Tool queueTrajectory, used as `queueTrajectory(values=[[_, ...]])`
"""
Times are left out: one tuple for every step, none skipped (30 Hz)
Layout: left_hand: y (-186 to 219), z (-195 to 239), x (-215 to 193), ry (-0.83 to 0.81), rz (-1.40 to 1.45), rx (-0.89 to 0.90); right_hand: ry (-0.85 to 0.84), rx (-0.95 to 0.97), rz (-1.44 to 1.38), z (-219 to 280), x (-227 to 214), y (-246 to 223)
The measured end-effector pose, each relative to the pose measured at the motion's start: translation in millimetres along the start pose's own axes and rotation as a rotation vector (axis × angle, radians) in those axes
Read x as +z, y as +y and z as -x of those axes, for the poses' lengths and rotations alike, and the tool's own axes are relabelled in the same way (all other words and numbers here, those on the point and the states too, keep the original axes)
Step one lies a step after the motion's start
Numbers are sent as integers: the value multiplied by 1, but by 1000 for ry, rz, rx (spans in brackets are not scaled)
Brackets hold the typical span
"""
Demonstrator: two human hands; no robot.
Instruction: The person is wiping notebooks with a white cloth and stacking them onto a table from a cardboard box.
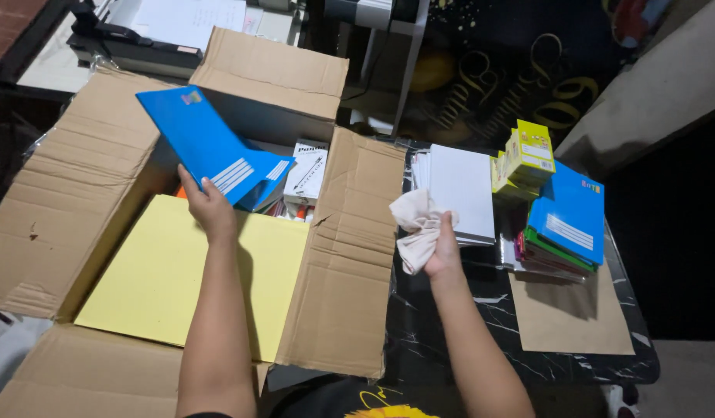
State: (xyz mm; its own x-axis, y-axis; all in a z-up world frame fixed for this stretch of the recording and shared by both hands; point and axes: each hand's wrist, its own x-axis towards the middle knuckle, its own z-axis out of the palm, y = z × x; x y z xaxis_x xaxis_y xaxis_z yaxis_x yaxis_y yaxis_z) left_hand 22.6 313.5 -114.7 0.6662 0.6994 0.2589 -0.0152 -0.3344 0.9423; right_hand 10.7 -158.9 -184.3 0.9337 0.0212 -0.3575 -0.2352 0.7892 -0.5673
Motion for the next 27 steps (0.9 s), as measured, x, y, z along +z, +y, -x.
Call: queueTrajectory(values=[[-18,1,10,-4,-1,2,2,-2,-4,12,17,-1],[-36,2,19,-33,149,164,1,4,-3,24,34,-2],[-52,-1,30,-66,303,328,-3,8,-5,34,54,-4],[-10,19,27,-70,305,334,-5,3,-10,34,64,-4],[31,42,24,-231,548,114,-14,-7,-10,37,73,-5],[72,66,22,-397,784,-113,-24,-17,-10,39,81,-6],[68,81,34,-411,782,-112,-18,-25,-19,29,70,3],[64,98,47,-505,860,-213,-107,-97,11,18,59,12],[59,118,59,-603,937,-321,-190,-173,44,10,45,19],[52,130,70,-620,934,-326,-177,-183,37,30,59,27],[46,143,82,-707,839,-172,-142,-223,425,49,74,34],[39,156,93,-790,742,-17,-97,-251,813,67,89,41],[20,162,100,-810,745,-19,-79,-260,808,79,108,43],[4,171,111,-852,767,-48,-261,-696,1171,90,128,44],[-10,184,123,-891,787,-76,-466,-1130,1524,100,149,46],[-69,188,130,-929,807,-105,-446,-1132,1527,91,143,39],[-115,195,149,-964,825,-135,-364,-1151,1830,82,137,33],[-147,205,191,-999,843,-164,-269,-1149,2134,73,132,27],[-67,204,160,-1009,842,-163,-255,-1147,2134,58,123,11],[18,205,125,-1060,987,-360,-129,-1156,2115,44,114,-6],[102,207,76,-1097,1125,-564,-9,-1162,2092,29,106,-21],[98,209,77,-1103,1122,-566,-1,-1159,2091,32,107,-23],[93,210,80,-1089,1107,-564,68,-1064,1999,35,109,-25],[89,210,82,-1074,1092,-563,133,-970,1903,37,111,-27],[90,210,84,-1074,1095,-564,134,-970,1906,54,120,-18],[91,209,85,-1083,1105,-560,25,-937,1821,70,129,-8],[92,207,84,-1089,1112,-557,-83,-899,1732,87,138,4]])
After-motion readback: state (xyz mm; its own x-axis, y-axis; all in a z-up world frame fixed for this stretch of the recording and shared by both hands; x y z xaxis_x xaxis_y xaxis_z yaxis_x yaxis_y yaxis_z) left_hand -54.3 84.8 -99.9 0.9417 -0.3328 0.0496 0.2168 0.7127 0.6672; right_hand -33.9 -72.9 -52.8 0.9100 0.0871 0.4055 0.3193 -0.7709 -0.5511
